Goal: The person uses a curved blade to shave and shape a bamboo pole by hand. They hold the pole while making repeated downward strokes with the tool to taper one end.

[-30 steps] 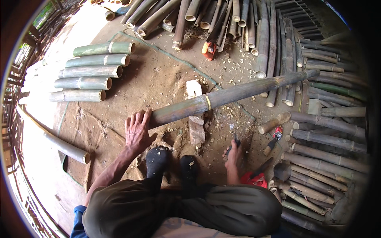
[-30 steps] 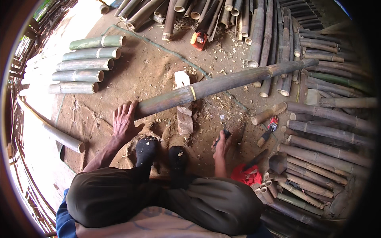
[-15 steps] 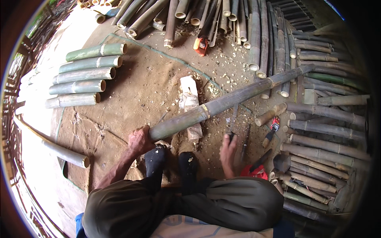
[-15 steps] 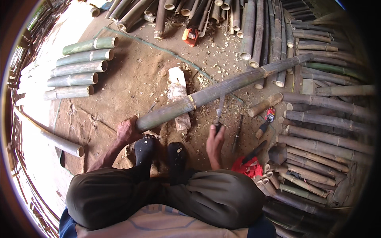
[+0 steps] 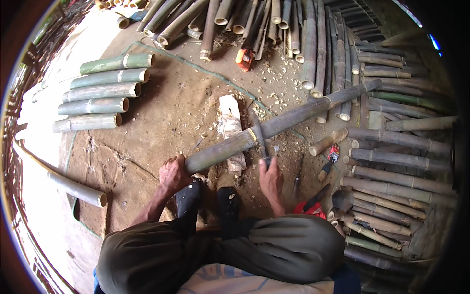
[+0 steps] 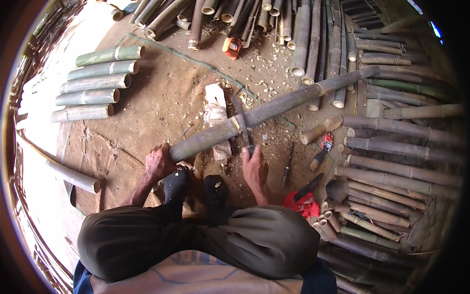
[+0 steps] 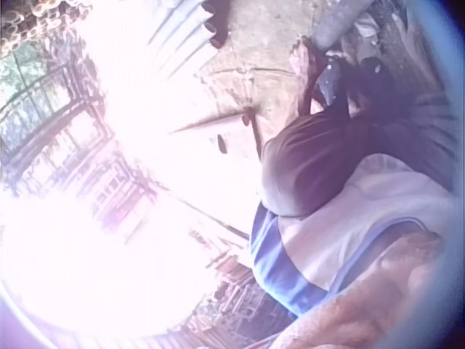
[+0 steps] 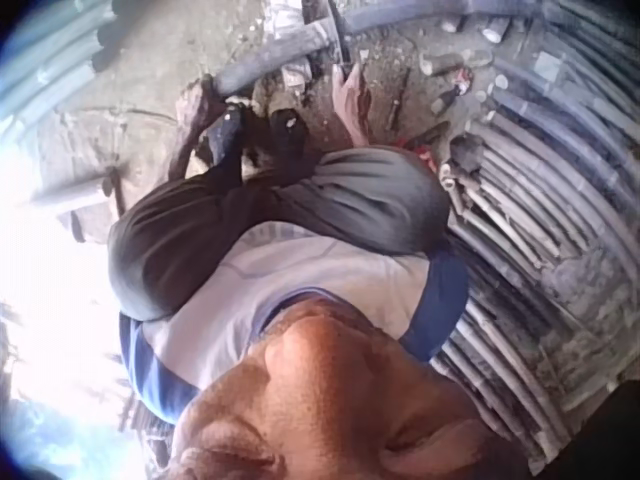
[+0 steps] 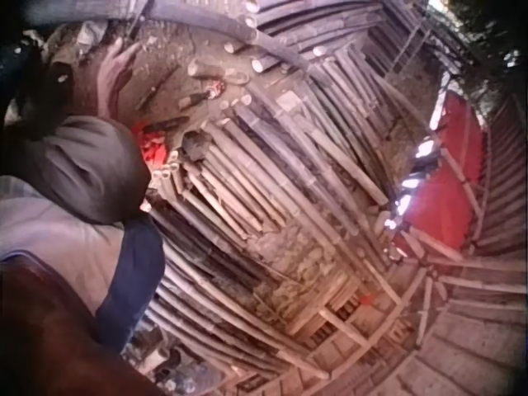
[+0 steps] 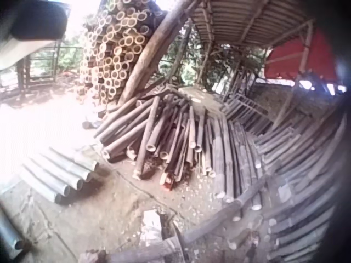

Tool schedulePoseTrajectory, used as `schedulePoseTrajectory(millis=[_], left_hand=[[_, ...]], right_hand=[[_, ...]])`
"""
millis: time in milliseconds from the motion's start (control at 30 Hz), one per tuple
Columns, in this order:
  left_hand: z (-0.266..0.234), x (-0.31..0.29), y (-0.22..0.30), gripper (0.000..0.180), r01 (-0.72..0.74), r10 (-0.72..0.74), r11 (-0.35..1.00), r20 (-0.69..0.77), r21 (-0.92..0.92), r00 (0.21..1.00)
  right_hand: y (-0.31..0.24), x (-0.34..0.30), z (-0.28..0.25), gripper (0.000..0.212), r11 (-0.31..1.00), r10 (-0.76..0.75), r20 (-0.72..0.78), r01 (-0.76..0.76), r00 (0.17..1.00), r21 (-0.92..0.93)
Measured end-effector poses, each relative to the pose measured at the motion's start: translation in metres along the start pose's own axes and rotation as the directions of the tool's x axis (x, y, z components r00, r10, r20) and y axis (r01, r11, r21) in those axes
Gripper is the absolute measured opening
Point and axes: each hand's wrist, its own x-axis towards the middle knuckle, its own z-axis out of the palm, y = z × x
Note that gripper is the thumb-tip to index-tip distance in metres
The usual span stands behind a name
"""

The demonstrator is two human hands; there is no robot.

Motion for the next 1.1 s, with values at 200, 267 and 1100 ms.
schedulePoseTrajectory(millis=[200,267,1100], left_hand=[[0.009,-0.003,-0.016,0.046,-0.001,0.002,1.000,-0.049,0.006,0.999],[0.008,0.000,-0.007,0.045,0.006,-0.006,1.000,-0.026,-0.009,1.000],[0.031,-0.042,0.003,0.060,-0.010,0.028,0.993,-0.149,0.121,0.988]], right_hand=[[-0.026,-0.011,-0.018,0.042,0.924,-0.344,0.288,0.378,0.894,-0.068],[-0.004,-0.001,-0.009,0.045,0.998,-0.054,0.074,0.052,0.996,0.021],[0.095,-0.015,0.062,0.053,0.171,0.760,0.280,-0.596,0.586,0.784]])
